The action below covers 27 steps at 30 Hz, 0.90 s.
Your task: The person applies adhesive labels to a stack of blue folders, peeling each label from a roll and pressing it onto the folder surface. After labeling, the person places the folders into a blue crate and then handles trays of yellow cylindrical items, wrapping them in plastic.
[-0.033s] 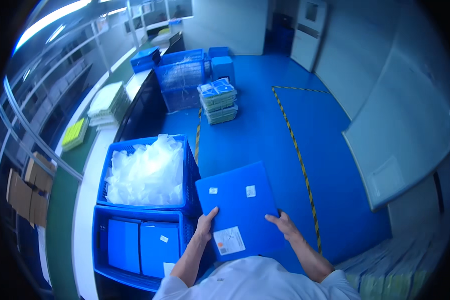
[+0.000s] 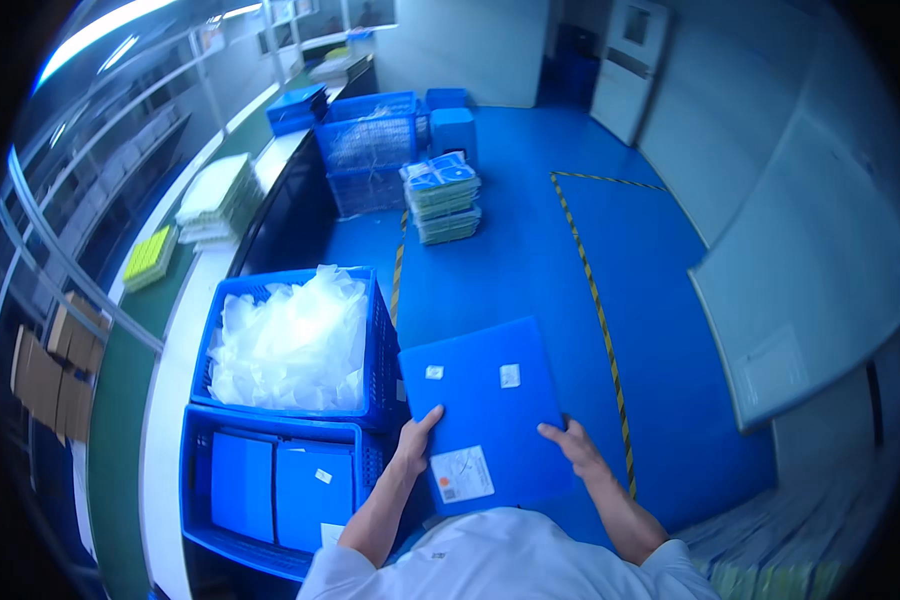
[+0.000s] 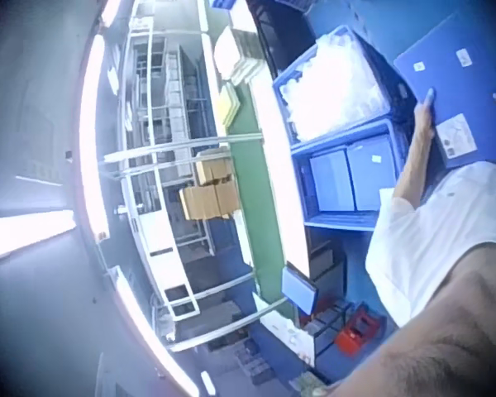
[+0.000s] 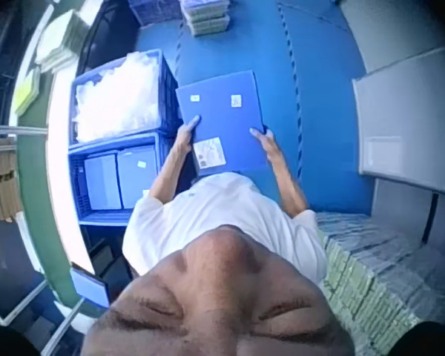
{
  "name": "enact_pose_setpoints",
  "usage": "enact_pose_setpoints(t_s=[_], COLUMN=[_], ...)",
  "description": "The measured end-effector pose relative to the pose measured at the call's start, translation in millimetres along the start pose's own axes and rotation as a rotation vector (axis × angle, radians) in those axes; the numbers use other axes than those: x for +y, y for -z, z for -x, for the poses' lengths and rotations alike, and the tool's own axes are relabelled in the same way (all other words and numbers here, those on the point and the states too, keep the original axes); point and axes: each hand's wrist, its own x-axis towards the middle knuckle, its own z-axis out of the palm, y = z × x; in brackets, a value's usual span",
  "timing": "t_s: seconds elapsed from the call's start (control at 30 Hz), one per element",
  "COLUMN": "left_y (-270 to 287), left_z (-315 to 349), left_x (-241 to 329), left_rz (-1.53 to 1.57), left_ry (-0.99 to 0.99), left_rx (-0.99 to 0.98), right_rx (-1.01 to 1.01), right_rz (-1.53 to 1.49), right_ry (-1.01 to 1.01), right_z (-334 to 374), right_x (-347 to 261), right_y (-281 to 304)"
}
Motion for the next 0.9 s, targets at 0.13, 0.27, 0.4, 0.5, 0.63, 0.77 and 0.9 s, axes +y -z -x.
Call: enact_pose_setpoints(t_s=[0.13, 0.27, 0.4, 0.5, 0.63, 0.77, 0.9], left_y=[-95.1, -142.9, -174.4, -185.7, -205.4, -167.9, -127.1], left_z=[-90.4, -190.4, -306.1, -404.3, -473.3, -536.4, -588.9], left_x=[60.7, 137.9, 197.9, 222.4, 260.0, 306.4, 365.4], left_rz=[-0.025, 0.161, 0.329, 0.456, 0.473, 0.658, 0.796], left_ry=[-0.031, -0.156, -0.284, -0.276, -0.362, -0.377, -0.423], left_rx=[-0.008, 0.032, 0.203, 0.209, 0.454, 0.559, 0.606], right_rx=[0.096, 0.431, 0.191, -0.1, -0.05, -0.057, -0.196], right_rz=[-0.206, -0.576, -0.617, -0.646, -0.699, -0.5, -0.468], right_ry=[0.054, 0.216, 0.006, -0.061, -0.178, -0.246, -0.283], right_z=[-94.9, -218.5, -326.0, -420.0, -550.7, -656.0, -764.6], right_x=[-17.6, -37.4, -32.3, -35.3, -92.0, -150.1, -158.7], right_y=[109.1, 161.0, 158.3, 124.0, 74.8, 36.0, -10.6])
